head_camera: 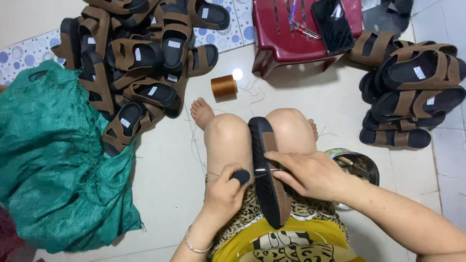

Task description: The person sits on the floor and sews the strap of a brown sandal using a needle and thread. They repeatedly pull the thread through the sandal strap and adjust the sandal on their lap while surrounded by other sandals.

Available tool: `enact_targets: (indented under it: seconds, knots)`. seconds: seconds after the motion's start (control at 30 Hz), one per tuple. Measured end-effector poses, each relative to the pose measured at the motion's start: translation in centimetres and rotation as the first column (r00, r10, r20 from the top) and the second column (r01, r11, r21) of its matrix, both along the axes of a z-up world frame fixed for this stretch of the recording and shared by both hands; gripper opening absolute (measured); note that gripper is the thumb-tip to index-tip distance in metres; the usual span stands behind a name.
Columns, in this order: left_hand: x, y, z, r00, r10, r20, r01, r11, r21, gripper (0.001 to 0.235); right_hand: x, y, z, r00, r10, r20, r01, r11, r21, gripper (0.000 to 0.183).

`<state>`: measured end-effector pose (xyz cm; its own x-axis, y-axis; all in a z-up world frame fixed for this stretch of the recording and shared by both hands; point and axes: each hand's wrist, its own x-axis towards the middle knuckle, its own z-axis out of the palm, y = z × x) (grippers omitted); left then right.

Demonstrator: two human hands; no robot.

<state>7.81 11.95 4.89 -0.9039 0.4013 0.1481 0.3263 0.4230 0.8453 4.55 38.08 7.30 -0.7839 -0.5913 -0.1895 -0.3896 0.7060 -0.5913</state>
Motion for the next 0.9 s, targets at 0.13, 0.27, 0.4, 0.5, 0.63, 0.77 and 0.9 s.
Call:
enact_targets:
  seconds: [0.13,0.27,0.4,0.5,0.63,0.77,0.9]
  knots:
    - [0.1,-0.8,2.5,0.641,-0.485,0.594,-0.286,0.568,0.772,0.033,0.8,0.9,-0.6,0.991,-0.031,-0.128,0.020,0.996,-0.083,0.046]
    - [-0.8,1.6,1.8,0.784,0.046,0.619,-0.293,0.907,0.304,0.014,1.2,0.4,-0.8,0.973,-0.072,-0.218,0.051,0.994,-0.100,0.047]
    - [0.7,2.8,-0.4,0.931,0.027,0.364,-0.007,0.998,-0.057,0.020,0.6,1.1,0.1,0.973,-0.045,-0.227,0.009,0.987,-0.158,0.040]
    - [1.1,1.1,-2.2,0.977,0.122,0.174,-0.104,0.988,-0.110,0.016,-0.8,4.8,1.7,0.993,-0.049,0.112,0.046,0.998,0.033,0.045]
    - [0.5,0.5,-0.7,0.903,0.336,0.267,-0.326,0.942,-0.083,0.048,-1.5,10.6,2.3,0.849,-0.273,0.453,0.188,0.956,0.224,0.056]
    - [1.9,3.5,-0.4,0.959,0.281,0.030,-0.280,0.959,-0.034,0.063,0.3,5.5,-0.6,0.747,-0.313,0.586,0.462,0.878,-0.120,0.056]
    - [3.8,6.4,-0.7,0.938,0.228,0.261,-0.120,0.921,-0.372,0.118,0.7,2.0,-1.3,0.734,-0.041,0.678,0.577,0.564,-0.590,0.026]
